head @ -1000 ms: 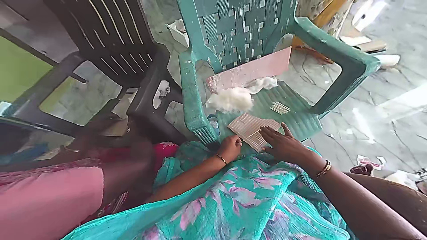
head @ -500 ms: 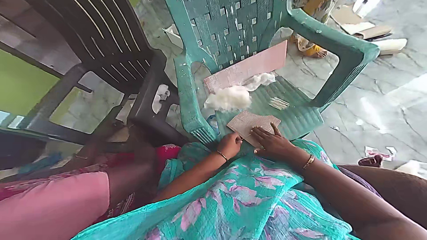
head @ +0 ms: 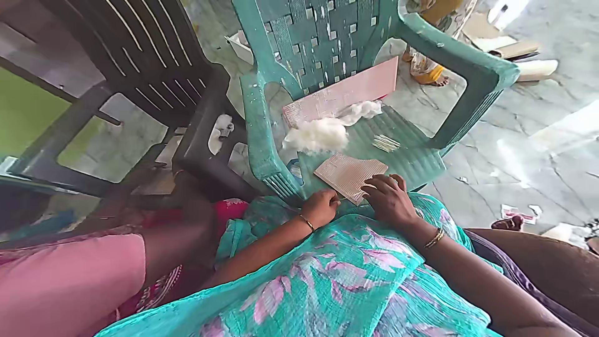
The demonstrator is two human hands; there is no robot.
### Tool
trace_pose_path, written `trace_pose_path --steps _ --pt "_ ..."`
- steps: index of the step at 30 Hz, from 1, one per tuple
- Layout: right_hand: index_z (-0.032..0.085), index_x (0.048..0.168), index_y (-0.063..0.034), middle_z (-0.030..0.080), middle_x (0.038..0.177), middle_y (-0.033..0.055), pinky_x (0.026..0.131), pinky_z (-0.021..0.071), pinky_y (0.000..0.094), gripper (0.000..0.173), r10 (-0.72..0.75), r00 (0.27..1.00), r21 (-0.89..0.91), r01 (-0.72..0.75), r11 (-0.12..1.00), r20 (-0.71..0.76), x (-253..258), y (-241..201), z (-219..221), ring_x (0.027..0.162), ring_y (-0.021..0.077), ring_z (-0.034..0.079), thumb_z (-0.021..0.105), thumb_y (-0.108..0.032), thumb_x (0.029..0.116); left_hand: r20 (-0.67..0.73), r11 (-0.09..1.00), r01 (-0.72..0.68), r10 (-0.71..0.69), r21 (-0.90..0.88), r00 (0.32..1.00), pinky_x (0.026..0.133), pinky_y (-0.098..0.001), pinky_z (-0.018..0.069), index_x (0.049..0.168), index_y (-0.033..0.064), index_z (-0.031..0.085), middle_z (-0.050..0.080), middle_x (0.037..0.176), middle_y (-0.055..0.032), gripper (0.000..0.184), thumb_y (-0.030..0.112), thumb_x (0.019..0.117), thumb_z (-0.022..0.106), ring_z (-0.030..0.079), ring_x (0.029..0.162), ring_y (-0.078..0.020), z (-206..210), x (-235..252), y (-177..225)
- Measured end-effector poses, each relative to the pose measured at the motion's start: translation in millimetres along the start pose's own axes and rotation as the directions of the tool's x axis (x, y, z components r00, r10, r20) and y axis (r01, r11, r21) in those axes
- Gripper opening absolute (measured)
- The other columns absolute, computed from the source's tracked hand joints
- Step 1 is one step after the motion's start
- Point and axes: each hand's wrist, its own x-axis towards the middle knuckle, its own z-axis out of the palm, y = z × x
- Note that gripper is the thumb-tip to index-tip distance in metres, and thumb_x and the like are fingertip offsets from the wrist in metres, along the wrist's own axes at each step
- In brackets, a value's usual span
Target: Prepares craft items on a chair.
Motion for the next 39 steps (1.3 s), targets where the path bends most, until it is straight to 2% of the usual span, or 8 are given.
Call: trace_pose_path --steps 7,11,14,17,21,28,34,39 --pt "0.075 0.091 -0.0138 0.075 0.107 0.0044 0.101 0.0446 0.0605 0.015 -0.020 1.000 0.016 0.021 1.000 -0.010 -1 4 2 0.118 0.0297 0.066 0.062 -0.010 0.0957 -0.002 0.997 -0.082 0.082 -0.003 0.997 0.103 -0.0441 0.0492 0.118 -0.0039 0.067 0.068 0.118 -0.0198 0.030 0.019 0.1074 0.051 0.065 0.112 -0.0287 1 -2 6" --pt "0.075 0.088 -0.0134 0.076 0.105 0.0027 0.100 0.0438 0.0604 0.017 0.034 0.999 0.014 -0.033 0.999 -0.042 -1 8 -7 0.116 0.0294 0.066 0.060 -0.008 0.0959 -0.035 0.992 -0.127 0.127 -0.011 0.991 0.106 -0.0446 0.0475 0.117 -0.0059 0.068 0.068 0.119 -0.0214 0.028 0.014 0.1069 0.051 0.064 0.116 -0.0302 -7 2 -1" --pt "0.076 0.092 -0.0076 0.076 0.106 0.0107 0.100 0.0426 0.0661 0.013 0.169 0.985 0.053 -0.167 0.985 -0.043 7 19 -15 0.116 0.0371 0.066 0.063 -0.007 0.0944 -0.076 0.993 -0.115 0.113 -0.026 0.991 0.105 -0.0456 0.0475 0.116 -0.0073 0.068 0.068 0.117 -0.0229 0.028 0.013 0.1068 0.052 0.064 0.115 -0.0318 -18 4 -10" --pt "0.077 0.102 -0.0033 0.072 0.115 0.0181 0.104 0.0377 0.0682 0.015 0.403 0.915 0.135 -0.403 0.905 0.029 28 38 -26 0.124 0.0424 0.059 0.065 -0.012 0.0969 -0.085 0.996 -0.081 0.077 -0.042 0.993 0.104 -0.0440 0.0485 0.116 -0.0062 0.068 0.068 0.116 -0.0219 0.028 0.015 0.1071 0.052 0.065 0.113 -0.0300 -22 7 -20" --pt "0.075 0.106 -0.0040 0.069 0.120 0.0212 0.105 0.0351 0.0693 0.019 0.555 0.832 0.041 -0.555 0.831 0.020 67 71 -19 0.128 0.0449 0.054 0.062 -0.017 0.0996 -0.017 0.996 -0.065 0.064 -0.064 0.998 0.105 -0.0436 0.0474 0.121 -0.0049 0.066 0.067 0.119 -0.0219 0.031 0.018 0.1080 0.050 0.064 0.114 -0.0303 -18 11 -22" --pt "0.074 0.107 -0.0013 0.067 0.121 0.0243 0.108 0.0304 0.0713 0.023 0.642 0.760 -0.166 -0.624 0.764 0.101 106 98 15 0.130 0.0465 0.052 0.060 -0.018 0.0980 0.032 0.994 -0.073 0.076 -0.078 0.997 0.105 -0.0424 0.0470 0.119 -0.0065 0.065 0.066 0.118 -0.0232 0.030 0.017 0.1081 0.049 0.063 0.114 -0.0310 -17 15 -28" --pt "0.074 0.115 -0.0067 0.066 0.124 0.0236 0.107 0.0309 0.0722 0.025 0.722 0.692 -0.068 -0.720 0.690 0.000 93 99 4 0.130 0.0473 0.051 0.061 -0.021 0.0996 0.037 0.992 -0.111 0.113 -0.058 0.993 0.107 -0.0437 0.0454 0.120 -0.0059 0.065 0.066 0.120 -0.0234 0.032 0.018 0.1082 0.048 0.062 0.119 -0.0327 -10 16 -35" --pt "0.074 0.116 -0.0064 0.067 0.122 0.0240 0.103 0.0356 0.0712 0.023 0.738 0.675 -0.052 -0.737 0.674 -0.004 71 103 -7 0.128 0.0479 0.052 0.058 -0.013 0.1002 0.029 0.991 -0.114 0.116 -0.065 0.993 0.108 -0.0440 0.0451 0.120 -0.0064 0.065 0.065 0.121 -0.0236 0.032 0.017 0.1083 0.048 0.062 0.120 -0.0325 -10 18 -34"
